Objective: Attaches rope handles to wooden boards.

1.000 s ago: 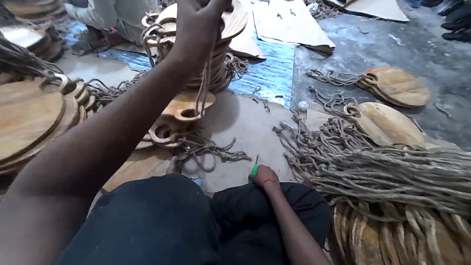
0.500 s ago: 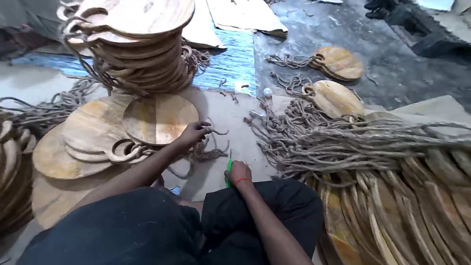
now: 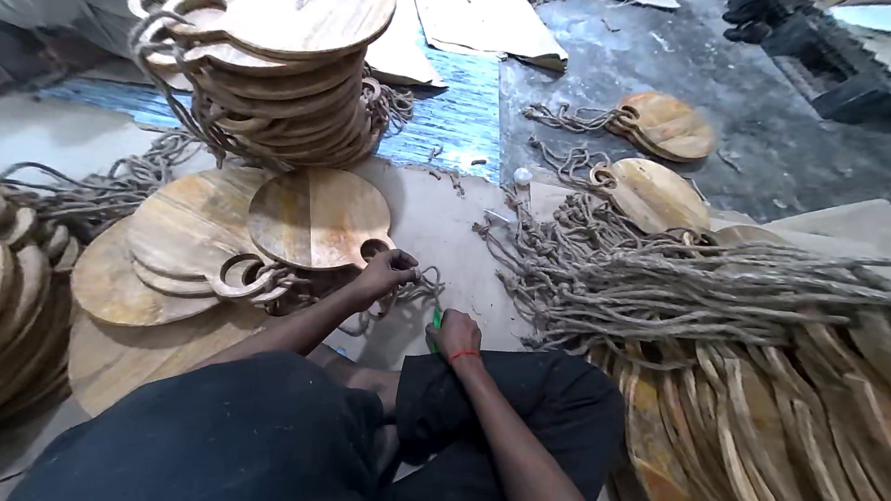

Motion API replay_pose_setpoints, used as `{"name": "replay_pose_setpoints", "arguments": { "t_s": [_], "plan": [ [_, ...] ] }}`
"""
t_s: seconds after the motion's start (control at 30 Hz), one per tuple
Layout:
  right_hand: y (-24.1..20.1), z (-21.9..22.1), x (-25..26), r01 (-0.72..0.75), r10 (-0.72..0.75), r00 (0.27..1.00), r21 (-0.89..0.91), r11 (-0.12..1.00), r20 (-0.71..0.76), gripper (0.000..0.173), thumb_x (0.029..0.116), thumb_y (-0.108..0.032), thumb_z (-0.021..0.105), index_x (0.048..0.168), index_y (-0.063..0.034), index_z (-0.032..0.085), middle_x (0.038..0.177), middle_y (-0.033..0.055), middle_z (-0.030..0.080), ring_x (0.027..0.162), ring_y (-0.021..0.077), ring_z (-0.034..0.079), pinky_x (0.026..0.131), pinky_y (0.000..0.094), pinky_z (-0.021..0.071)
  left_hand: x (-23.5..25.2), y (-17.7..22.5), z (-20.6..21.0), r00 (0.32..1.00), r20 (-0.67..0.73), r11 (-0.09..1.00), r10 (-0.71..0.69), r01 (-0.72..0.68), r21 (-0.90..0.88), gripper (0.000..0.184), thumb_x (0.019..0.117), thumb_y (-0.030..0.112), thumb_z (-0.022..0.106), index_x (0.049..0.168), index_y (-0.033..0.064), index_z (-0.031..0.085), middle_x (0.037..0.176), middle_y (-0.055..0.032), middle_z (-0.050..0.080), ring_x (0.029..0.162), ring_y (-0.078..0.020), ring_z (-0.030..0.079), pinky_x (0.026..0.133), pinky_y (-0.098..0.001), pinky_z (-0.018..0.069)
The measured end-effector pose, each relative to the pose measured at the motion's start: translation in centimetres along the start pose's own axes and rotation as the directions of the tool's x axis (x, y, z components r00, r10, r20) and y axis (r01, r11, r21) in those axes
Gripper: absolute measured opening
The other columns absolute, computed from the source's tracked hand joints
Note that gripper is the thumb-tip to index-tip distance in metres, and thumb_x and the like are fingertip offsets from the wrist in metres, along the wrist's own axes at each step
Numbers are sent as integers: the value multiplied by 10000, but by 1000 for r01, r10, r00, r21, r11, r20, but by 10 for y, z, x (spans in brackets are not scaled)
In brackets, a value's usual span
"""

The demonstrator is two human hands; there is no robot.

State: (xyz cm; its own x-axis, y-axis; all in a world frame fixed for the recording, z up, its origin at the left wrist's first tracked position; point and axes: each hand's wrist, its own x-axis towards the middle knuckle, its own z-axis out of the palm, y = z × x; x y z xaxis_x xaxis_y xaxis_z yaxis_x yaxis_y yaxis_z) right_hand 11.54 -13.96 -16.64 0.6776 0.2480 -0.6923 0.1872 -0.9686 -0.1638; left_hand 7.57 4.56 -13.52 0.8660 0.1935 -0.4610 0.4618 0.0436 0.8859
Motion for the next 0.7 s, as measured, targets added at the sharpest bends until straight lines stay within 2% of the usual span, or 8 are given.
{"name": "replay_pose_setpoints", "arguments": {
  "t_s": [0.13, 0.23, 0.33, 0.47, 0.7],
  "plan": [
    [-3, 8, 8, -16, 28, 995, 128, 992, -94, 399, 956, -416, 680, 1146, -68, 729, 1114, 165, 731, 1088, 334, 690, 925, 547, 527, 1, -1, 1, 1000, -5, 1000, -2, 2, 6, 238, 963, 40, 699, 1181, -19, 626, 899, -73, 635, 733, -114, 578, 673, -263, 495],
    [-9, 13, 7, 10, 4, 994, 122, 993, -111, 384, 948, -402, 697, 1106, -52, 725, 1070, 184, 729, 1047, 360, 695, 876, 563, 533, -2, -2, -1, 1000, -14, 1000, 4, -3, 7, 235, 957, 34, 704, 1173, -20, 627, 896, -69, 638, 729, -106, 577, 665, -253, 490],
    [-15, 12, -2, 31, -29, 998, 46, 998, -49, 392, 955, -383, 701, 1116, -26, 713, 1107, 207, 718, 1075, 378, 688, 884, 570, 535, -9, -4, -2, 999, -16, 1000, -28, 28, -8, 229, 972, 43, 689, 1180, -19, 617, 905, -69, 638, 746, -101, 584, 683, -254, 500],
    [-19, 7, -6, 15, -14, 999, -46, 999, 37, 428, 969, -417, 666, 1150, -31, 705, 1164, 185, 712, 1125, 349, 676, 923, 547, 526, -10, -7, -5, 999, -22, 999, -27, 26, -40, 200, 981, 50, 679, 1159, -20, 619, 895, -77, 647, 760, -118, 606, 715, -274, 522],
    [-17, 6, -9, 14, -6, 997, -103, 995, 71, 500, 1002, -459, 607, 1246, -28, 677, 1259, 198, 680, 1203, 354, 645, 973, 559, 507, -6, -7, 0, 999, -17, 999, -29, 29, -35, 202, 1013, 87, 644, 1184, -19, 622, 923, -77, 671, 761, -112, 600, 690, -267, 500]
  ]
}}
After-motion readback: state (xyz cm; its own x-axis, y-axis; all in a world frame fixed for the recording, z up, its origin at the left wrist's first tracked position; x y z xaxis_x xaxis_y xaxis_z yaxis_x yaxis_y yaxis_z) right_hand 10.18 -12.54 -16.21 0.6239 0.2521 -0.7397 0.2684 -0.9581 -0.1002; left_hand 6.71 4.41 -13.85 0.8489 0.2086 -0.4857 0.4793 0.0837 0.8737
